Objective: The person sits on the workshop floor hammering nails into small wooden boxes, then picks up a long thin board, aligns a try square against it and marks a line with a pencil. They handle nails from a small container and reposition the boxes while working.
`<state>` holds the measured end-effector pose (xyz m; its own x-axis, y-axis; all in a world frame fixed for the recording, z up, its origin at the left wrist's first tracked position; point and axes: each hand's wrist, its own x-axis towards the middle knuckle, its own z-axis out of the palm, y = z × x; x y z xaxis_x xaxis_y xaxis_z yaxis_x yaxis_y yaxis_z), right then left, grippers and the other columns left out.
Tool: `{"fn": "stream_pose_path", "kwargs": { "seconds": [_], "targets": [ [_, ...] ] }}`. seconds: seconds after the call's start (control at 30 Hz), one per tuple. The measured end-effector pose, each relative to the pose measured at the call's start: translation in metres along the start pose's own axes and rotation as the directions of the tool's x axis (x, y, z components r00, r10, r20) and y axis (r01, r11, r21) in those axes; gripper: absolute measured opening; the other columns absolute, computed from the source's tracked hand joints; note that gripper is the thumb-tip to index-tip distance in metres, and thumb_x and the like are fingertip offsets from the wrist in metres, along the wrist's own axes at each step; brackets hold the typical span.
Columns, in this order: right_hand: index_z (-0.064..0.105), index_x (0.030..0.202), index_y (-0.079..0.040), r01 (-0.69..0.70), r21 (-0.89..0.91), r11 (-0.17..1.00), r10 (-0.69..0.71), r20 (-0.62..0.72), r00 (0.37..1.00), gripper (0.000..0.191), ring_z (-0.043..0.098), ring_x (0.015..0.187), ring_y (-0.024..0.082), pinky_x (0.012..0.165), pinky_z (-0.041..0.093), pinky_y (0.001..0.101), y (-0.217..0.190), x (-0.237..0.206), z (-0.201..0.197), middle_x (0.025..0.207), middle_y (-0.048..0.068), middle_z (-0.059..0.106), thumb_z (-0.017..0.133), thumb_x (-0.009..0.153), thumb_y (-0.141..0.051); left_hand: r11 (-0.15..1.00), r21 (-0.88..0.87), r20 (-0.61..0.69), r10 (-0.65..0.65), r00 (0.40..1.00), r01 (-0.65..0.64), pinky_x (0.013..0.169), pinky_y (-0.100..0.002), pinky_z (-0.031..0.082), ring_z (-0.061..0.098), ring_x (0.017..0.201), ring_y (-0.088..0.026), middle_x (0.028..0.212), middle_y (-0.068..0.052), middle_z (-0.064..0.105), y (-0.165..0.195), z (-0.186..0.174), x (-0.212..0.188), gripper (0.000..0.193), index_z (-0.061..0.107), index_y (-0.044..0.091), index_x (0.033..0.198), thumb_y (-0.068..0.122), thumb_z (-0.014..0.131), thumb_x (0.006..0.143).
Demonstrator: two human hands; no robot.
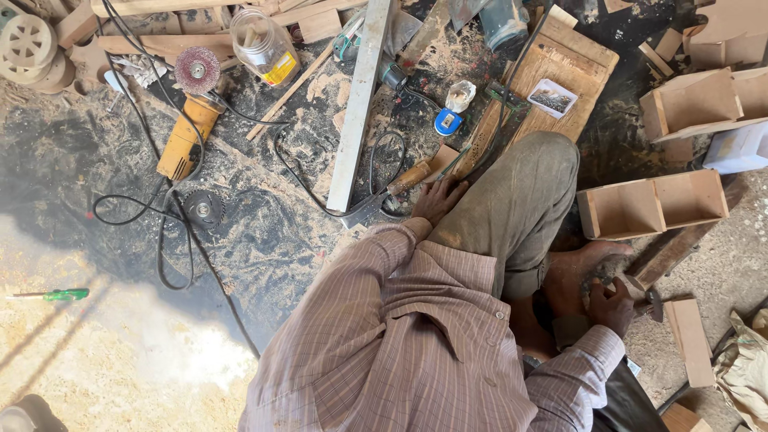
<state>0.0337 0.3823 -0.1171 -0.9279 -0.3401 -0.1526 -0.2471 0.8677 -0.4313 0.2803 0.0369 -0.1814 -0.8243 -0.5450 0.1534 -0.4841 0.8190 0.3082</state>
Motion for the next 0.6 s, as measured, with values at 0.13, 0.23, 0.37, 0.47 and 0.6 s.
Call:
{"fn": "stream_pose_path", "kwargs": {
  "seconds": [0.13, 0.23, 0.37, 0.47, 0.6],
  "targets": [
    [0.066, 0.143, -0.006, 0.024, -0.052, 0.998, -0.024, 0.014, 1.0, 0.062, 0.065, 0.115, 0.047, 0.102, 0.049, 0.0546, -0.009, 0.001, 0.009, 0.113, 0.022, 0.075, 0.074, 0.094, -0.043, 1.0, -0.014, -0.027, 0.004, 1.0, -0.004, 0.101, -0.047, 0.041, 0.049, 0.133, -0.027, 0.149, -0.01, 0.042, 0.001, -0.001, 0.0, 0.057, 0.036, 0.027, 0.158, 0.022, 0.048, 0.102],
    [0.067, 0.142, -0.007, 0.044, -0.027, 0.999, -0.043, 0.027, 0.999, 0.062, 0.067, 0.113, 0.045, 0.102, 0.049, 0.0543, -0.017, 0.003, 0.013, 0.113, 0.021, 0.075, 0.074, 0.093, -0.045, 1.0, -0.01, -0.031, 0.003, 1.0, -0.004, 0.1, -0.046, 0.041, 0.05, 0.131, -0.027, 0.149, -0.01, 0.043, 0.001, -0.003, 0.0, 0.055, 0.038, 0.027, 0.157, 0.023, 0.047, 0.103],
    [0.067, 0.143, -0.004, 0.12, -0.036, 0.992, -0.12, 0.007, 0.993, 0.062, 0.068, 0.113, 0.045, 0.102, 0.049, 0.0551, -0.022, 0.005, 0.018, 0.113, 0.021, 0.075, 0.072, 0.097, -0.045, 0.999, 0.035, -0.116, 0.029, 0.993, -0.025, 0.1, -0.047, 0.042, 0.052, 0.131, -0.025, 0.15, -0.011, 0.044, 0.0, -0.004, 0.001, 0.053, 0.04, 0.028, 0.154, 0.023, 0.047, 0.102],
    [0.067, 0.142, -0.003, 0.108, -0.058, 0.992, -0.109, 0.0, 0.994, 0.063, 0.068, 0.112, 0.046, 0.101, 0.05, 0.0552, -0.024, 0.005, 0.021, 0.112, 0.021, 0.076, 0.073, 0.097, -0.045, 0.99, 0.136, -0.148, 0.046, 0.988, -0.026, 0.1, -0.045, 0.044, 0.051, 0.132, -0.024, 0.154, -0.009, 0.043, -0.001, -0.004, 0.003, 0.054, 0.04, 0.029, 0.158, 0.018, 0.045, 0.106],
    [0.065, 0.144, -0.002, 0.062, -0.048, 0.997, -0.062, 0.016, 0.998, 0.066, 0.068, 0.112, 0.046, 0.101, 0.05, 0.0546, -0.025, 0.006, 0.023, 0.112, 0.022, 0.076, 0.073, 0.095, -0.045, 0.996, 0.085, -0.167, 0.036, 0.985, -0.022, 0.099, -0.044, 0.045, 0.052, 0.134, -0.023, 0.153, -0.007, 0.044, -0.001, -0.004, 0.004, 0.055, 0.04, 0.029, 0.158, 0.017, 0.046, 0.105]
  ]
}}
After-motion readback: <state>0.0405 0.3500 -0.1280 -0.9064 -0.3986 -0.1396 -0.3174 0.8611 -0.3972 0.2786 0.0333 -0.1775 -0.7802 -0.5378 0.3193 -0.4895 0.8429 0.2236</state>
